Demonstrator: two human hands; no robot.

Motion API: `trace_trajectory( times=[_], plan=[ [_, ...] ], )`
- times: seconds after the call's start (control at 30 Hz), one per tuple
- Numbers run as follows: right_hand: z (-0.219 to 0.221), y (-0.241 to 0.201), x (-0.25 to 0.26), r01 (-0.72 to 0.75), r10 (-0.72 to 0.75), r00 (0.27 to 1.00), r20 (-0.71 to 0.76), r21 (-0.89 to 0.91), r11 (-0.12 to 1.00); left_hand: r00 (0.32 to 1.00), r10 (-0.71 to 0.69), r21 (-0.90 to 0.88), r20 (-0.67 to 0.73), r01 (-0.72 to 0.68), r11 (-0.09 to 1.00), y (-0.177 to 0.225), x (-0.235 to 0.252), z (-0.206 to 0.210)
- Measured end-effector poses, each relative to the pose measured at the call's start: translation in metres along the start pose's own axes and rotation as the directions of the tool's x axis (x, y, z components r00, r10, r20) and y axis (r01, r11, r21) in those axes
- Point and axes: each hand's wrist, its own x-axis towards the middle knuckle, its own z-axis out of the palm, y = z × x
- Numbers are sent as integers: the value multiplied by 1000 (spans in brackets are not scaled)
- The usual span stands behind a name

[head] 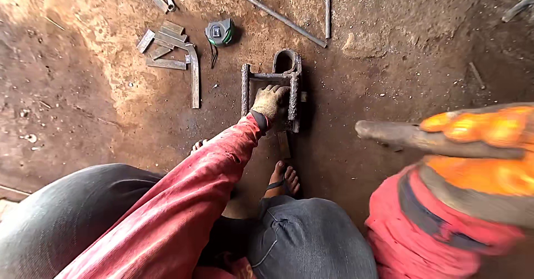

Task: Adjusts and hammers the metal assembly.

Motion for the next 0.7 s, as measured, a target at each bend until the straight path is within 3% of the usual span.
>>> trace_trajectory(
  times=[0.03, 0.07, 0.1, 0.13, 0.17, 0.2, 0.23, 0.27, 0.33, 0.37, 0.4, 0.5, 0.57, 0.6, 0.67, 0.7],
  plan=[
    [-11, 38, -16, 66, -65, 997, 27, -10, 998, 1000, 8, -1, -9, -8, 1000, 0, 0, 1],
    [-15, 73, -40, 29, -26, 999, 26, -121, 992, 1000, 19, -3, -21, -19, 1000, -1, 2, 1],
    [-17, 103, -70, -144, 158, 987, 17, -331, 933, 1000, 21, -5, -20, -21, 1000, -1, 3, 0],
    [-18, 128, -98, -360, 443, 896, 13, -563, 744, 1000, 19, 3, -18, -19, 1000, -2, 2, 0],
    [-19, 150, -116, -499, 705, 709, -10, -713, 492, 1000, 16, 10, -13, -16, 1000, -2, 0, 0],
    [-21, 165, -126, -593, 860, 506, -70, -752, 288, 1000, 19, 13, -6, -19, 1000, 0, -2, 0],
    [-22, 170, -130, -697, 926, 357, -122, -695, 177, 1000, 17, 12, 3, -17, 1000, 1, -2, -2],
    [-22, 170, -126, -787, 948, 280, -149, -601, 138, 1000, 3, 9, 27, -3, 1000, 1, 3, -7],
    [-33, 156, -127, -871, 953, 243, -182, -472, 132, 997, -26, 5, 77, 26, 1000, -3, 8, -11],
    [-47, 144, -132, -882, 947, 254, -197, -448, 143, 994, -35, 0, 105, 35, 999, -1, -2, -3],
    [-52, 138, -126, -878, 931, 321, -175, -423, 223, 995, -28, -6, 91, 29, 1000, 1, 0, -3],
    [-66, 103, -108, -763, 787, 616, -33, -273, 586, 999, -7, 1, 50, 7, 1000, 1, 0, -4],
    [-71, 79, -80, -508, 523, 846, 103, -145, 849, 1000, 3, 29, 24, -3, 1000, 1, 3, -4],
    [-74, 67, -64, -354, 363, 918, 157, -83, 932, 1000, 7, 29, 14, -7, 1000, 2, 2, -3],
    [-67, 35, -28, -186, 176, 972, 156, 50, 981, 1000, 14, 31, -4, -13, 999, 1, 1, -2],
    [-56, 13, -11, -203, 195, 978, 69, 125, 971, 1000, 8, 29, 4, -8, 1000, 2, 0, -2]
  ],
)
